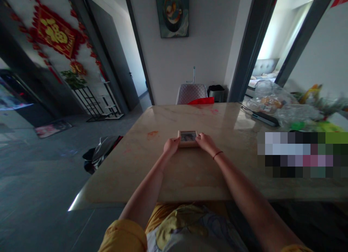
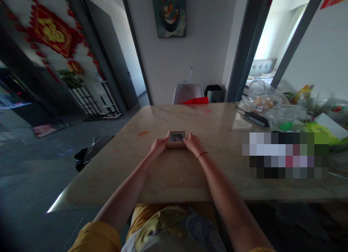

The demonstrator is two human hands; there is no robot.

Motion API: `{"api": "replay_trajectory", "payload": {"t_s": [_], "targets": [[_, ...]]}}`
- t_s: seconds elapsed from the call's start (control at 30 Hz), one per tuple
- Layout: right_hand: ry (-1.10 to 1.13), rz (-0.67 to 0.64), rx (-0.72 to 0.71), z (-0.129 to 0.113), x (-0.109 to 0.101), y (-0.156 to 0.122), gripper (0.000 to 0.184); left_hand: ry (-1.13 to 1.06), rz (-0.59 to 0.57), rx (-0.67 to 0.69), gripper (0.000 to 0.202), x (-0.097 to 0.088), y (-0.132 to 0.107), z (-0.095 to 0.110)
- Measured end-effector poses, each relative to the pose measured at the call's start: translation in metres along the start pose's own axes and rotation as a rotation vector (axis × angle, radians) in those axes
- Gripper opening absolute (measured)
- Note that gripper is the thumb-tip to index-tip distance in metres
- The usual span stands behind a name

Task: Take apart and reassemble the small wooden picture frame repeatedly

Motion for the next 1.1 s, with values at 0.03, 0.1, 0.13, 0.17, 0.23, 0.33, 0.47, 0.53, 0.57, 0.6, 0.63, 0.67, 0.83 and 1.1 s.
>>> {"api": "replay_trajectory", "payload": {"t_s": [0.03, 0.1, 0.13, 0.17, 0.23, 0.33, 0.47, 0.53, 0.57, 0.6, 0.63, 0.67, 0.83, 1.1], "targets": [[-0.042, -0.018, -0.012, -0.003, 0.0, -0.002, 0.026, -0.004, 0.011, 0.019, 0.038, -0.001, -0.001, 0.003], [-0.096, -0.033, -0.038, -0.007, 0.002, -0.003, 0.026, -0.032, 0.036, 0.048, 0.033, -0.003, -0.002, 0.007], [-0.113, -0.03, -0.049, -0.008, 0.002, -0.003, 0.026, -0.04, 0.05, 0.058, 0.03, -0.005, -0.003, 0.009], [-0.124, -0.026, -0.056, -0.009, 0.003, -0.003, 0.027, -0.033, 0.064, 0.063, 0.027, -0.006, -0.004, 0.01], [-0.133, -0.021, -0.057, -0.009, 0.005, -0.002, 0.027, 0.038, 0.081, 0.066, 0.024, -0.008, -0.005, 0.011], [-0.124, -0.035, -0.046, -0.007, 0.009, -0.001, 0.029, 0.179, 0.086, 0.074, 0.024, -0.009, -0.006, 0.012], [-0.101, -0.064, -0.053, -0.008, 0.014, -0.002, 0.031, 0.262, 0.081, 0.062, 0.027, -0.008, -0.004, 0.01], [-0.102, -0.064, -0.054, -0.009, 0.015, -0.001, 0.032, 0.288, 0.085, 0.06, 0.029, -0.008, -0.002, 0.009], [-0.1, -0.059, -0.049, -0.009, 0.015, -0.001, 0.032, 0.295, 0.086, 0.061, 0.029, -0.007, -0.001, 0.008], [-0.093, -0.051, -0.041, -0.009, 0.015, -0.001, 0.032, 0.296, 0.088, 0.06, 0.029, -0.007, -0.001, 0.008], [-0.08, -0.042, -0.034, -0.009, 0.015, -0.001, 0.032, 0.29, 0.093, 0.057, 0.028, -0.006, 0.0, 0.007], [-0.064, -0.032, -0.031, -0.008, 0.015, -0.001, 0.032, 0.278, 0.102, 0.053, 0.027, -0.006, 0.0, 0.007], [-0.004, 0.038, -0.093, -0.009, 0.015, -0.006, 0.037, 0.263, 0.134, 0.055, 0.026, -0.004, -0.007, 0.011], [-0.022, 0.235, -0.117, -0.006, 0.009, -0.015, 0.035, 0.656, 0.005, 0.118, 0.041, 0.012, -0.019, 0.023]]}}
Point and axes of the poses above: each hand's wrist, its own y-axis towards the middle knuckle, its own x-axis out of the palm, z = x × y, the point moved 10 cm from there along y, towards the middle knuckle, and after that the axes turned 13 degrees about -y, right-handed, at the moved point
